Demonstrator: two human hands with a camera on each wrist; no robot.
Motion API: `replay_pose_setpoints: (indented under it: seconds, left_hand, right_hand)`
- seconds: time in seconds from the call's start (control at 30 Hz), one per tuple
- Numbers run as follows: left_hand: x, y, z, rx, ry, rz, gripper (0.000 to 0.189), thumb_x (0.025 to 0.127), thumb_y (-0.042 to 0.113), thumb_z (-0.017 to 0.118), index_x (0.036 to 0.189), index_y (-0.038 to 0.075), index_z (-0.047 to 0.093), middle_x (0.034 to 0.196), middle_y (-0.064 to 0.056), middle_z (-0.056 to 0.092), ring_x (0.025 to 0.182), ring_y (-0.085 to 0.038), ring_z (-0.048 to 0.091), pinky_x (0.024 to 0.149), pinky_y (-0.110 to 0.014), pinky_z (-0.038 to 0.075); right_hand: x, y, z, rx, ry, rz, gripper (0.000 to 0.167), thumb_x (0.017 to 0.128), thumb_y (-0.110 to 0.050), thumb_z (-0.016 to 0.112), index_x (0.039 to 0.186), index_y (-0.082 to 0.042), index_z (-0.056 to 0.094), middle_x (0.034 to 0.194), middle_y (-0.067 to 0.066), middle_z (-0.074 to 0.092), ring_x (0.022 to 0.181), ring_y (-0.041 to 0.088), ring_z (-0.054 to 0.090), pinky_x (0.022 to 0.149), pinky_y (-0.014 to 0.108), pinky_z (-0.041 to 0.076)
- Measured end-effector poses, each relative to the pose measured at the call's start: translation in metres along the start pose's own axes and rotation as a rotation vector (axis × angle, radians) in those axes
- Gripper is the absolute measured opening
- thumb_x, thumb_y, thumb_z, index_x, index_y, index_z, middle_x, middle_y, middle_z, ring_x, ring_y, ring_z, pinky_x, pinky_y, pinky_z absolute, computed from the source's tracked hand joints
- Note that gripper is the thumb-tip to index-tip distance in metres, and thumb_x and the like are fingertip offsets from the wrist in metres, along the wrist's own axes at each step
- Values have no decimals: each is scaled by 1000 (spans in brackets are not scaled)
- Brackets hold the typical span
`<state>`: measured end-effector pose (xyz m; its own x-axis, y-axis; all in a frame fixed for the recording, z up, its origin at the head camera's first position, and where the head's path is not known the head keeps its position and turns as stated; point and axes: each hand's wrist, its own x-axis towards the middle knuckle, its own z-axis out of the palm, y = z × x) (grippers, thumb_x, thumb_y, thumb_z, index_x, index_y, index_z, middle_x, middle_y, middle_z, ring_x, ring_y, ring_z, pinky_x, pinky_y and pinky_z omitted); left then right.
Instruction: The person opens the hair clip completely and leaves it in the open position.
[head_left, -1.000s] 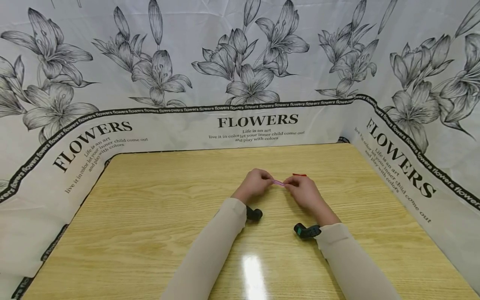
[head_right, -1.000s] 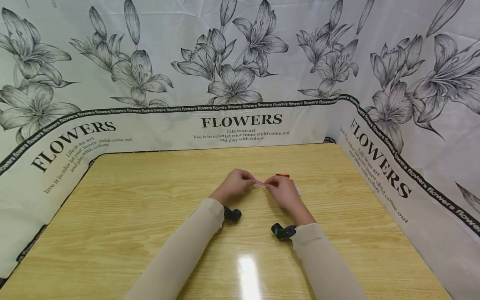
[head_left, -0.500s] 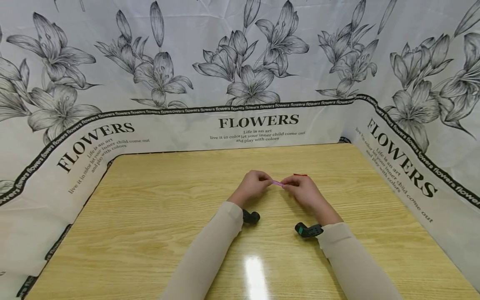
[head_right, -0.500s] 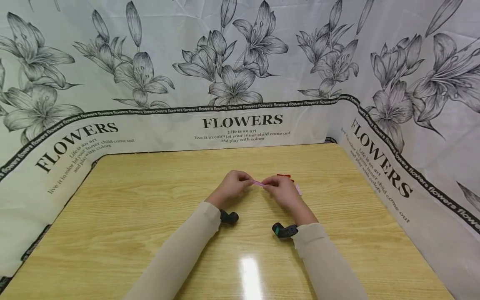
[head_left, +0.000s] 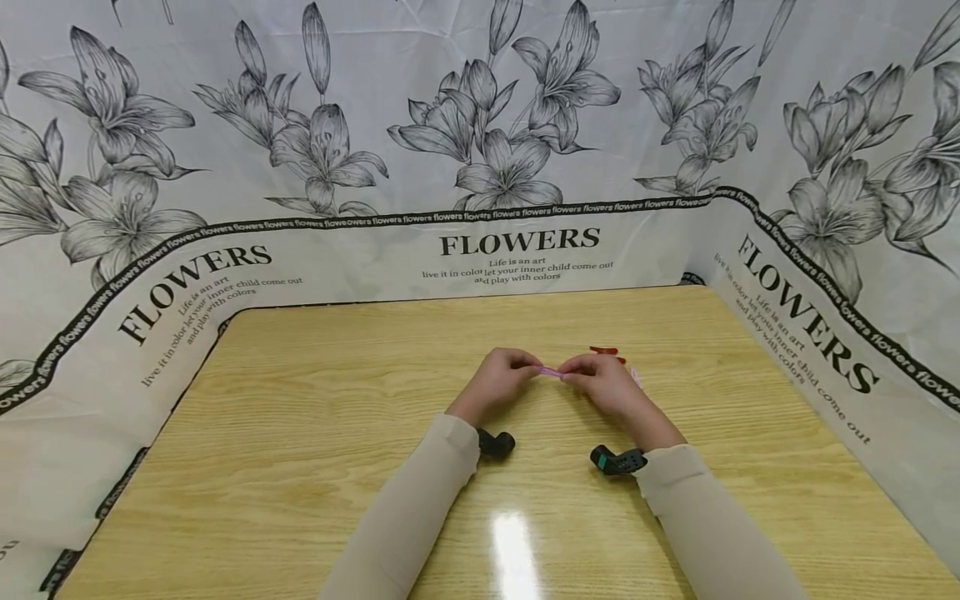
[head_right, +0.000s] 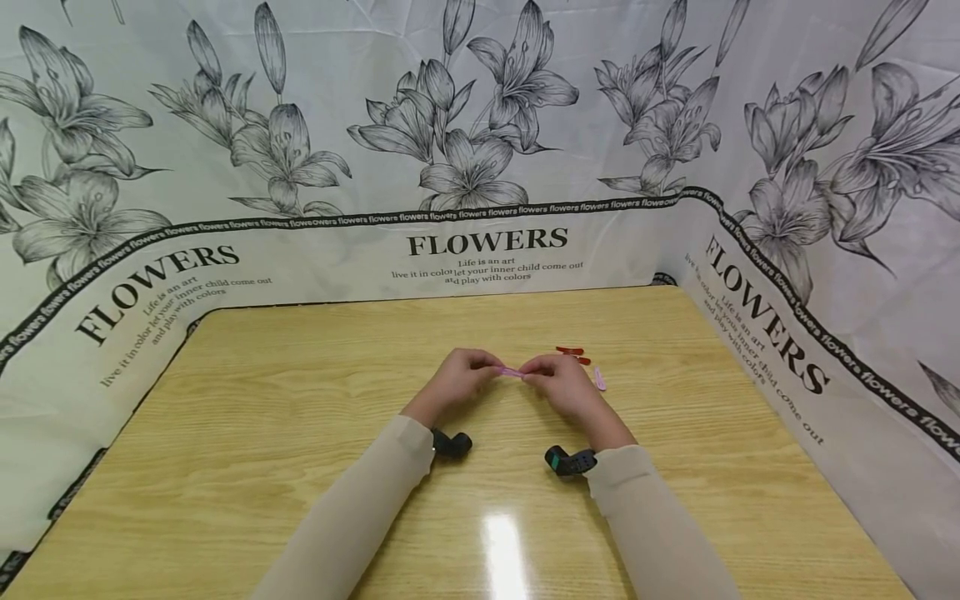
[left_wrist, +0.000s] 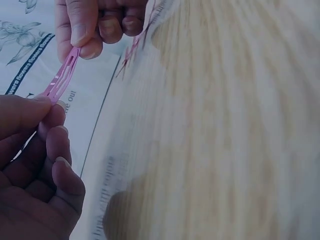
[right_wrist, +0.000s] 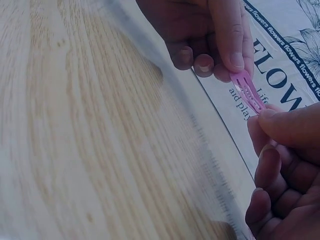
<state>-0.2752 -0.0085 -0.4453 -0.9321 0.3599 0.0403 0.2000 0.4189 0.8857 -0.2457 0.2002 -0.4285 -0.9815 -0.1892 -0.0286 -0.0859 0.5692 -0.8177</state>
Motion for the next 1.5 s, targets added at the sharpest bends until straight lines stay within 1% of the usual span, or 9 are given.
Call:
replay_pose_setpoints:
  seconds: [0.23, 0.4, 0.57, 0.67, 0.83, 1.07, 1.2, 1.33, 1.5]
  left_hand:
    - [-5, -4, 2, -21, 38, -3, 15, 95, 24, 63, 96, 16, 75, 100, 3, 70, 86, -11, 56, 76, -24, 46]
    - [-7, -6, 2, -35, 55, -6, 14, 94, 25, 64, 95, 17, 75, 101, 3, 70, 87, -12, 56, 76, -25, 46]
    - [-8, -9, 3, -49, 50, -16, 14, 94, 26, 64, 95, 19, 75, 102, 4, 70, 88, -12, 57, 77, -27, 46]
    - [-9, -9, 4, -54, 49, -21, 14, 95, 26, 63, 95, 18, 75, 101, 3, 70, 85, -12, 57, 74, -27, 47]
    - [-9, -9, 3, -66, 49, -33, 15, 95, 26, 63, 96, 17, 75, 95, 2, 69, 78, -12, 55, 68, -26, 47]
    - [-7, -10, 3, -84, 57, -57, 16, 95, 27, 63, 97, 16, 75, 88, 1, 68, 76, -10, 56, 67, -24, 47]
    - [-8, -10, 3, -91, 63, -66, 17, 95, 27, 62, 97, 15, 75, 86, 0, 67, 74, -10, 55, 65, -24, 46]
    - [-8, -9, 3, -84, 62, -60, 18, 96, 26, 62, 97, 13, 74, 86, -1, 67, 73, -10, 54, 64, -23, 46]
    - [-9, -9, 3, -68, 42, -45, 19, 97, 25, 60, 98, 13, 73, 87, -1, 66, 74, -11, 53, 66, -23, 45]
  right_hand:
    - [1, 2, 1, 3, -1, -4, 23, 95, -21, 62, 109, -4, 70, 111, 14, 68, 89, 18, 54, 76, 30, 43]
    - [1, 2, 2, 14, -7, -2, 23, 95, -20, 62, 109, -3, 71, 112, 14, 68, 90, 20, 54, 78, 30, 43]
    - [1, 4, 3, 17, -21, 7, 23, 96, -23, 62, 109, -6, 71, 109, 11, 67, 86, 20, 52, 75, 31, 43]
    - [1, 5, 4, 31, -30, 21, 23, 96, -24, 61, 109, -7, 71, 105, 9, 67, 84, 21, 51, 74, 31, 44]
    - [1, 5, 4, 63, -38, 31, 24, 97, -23, 60, 109, -5, 70, 100, 10, 67, 81, 20, 53, 72, 31, 46]
    - [0, 2, 4, 99, -48, -1, 28, 98, -19, 58, 111, 3, 68, 100, 15, 67, 81, 21, 54, 70, 31, 47]
    - [-1, 2, 4, 105, -49, 10, 27, 98, -19, 58, 111, 2, 68, 98, 13, 66, 81, 21, 53, 70, 30, 47]
    - [-1, 2, 3, 107, -48, 4, 26, 98, -19, 58, 111, 2, 68, 97, 11, 66, 81, 21, 53, 70, 31, 46]
    - [-3, 2, 3, 110, -49, -9, 27, 98, -19, 59, 111, 3, 67, 98, 13, 66, 81, 20, 52, 71, 31, 46]
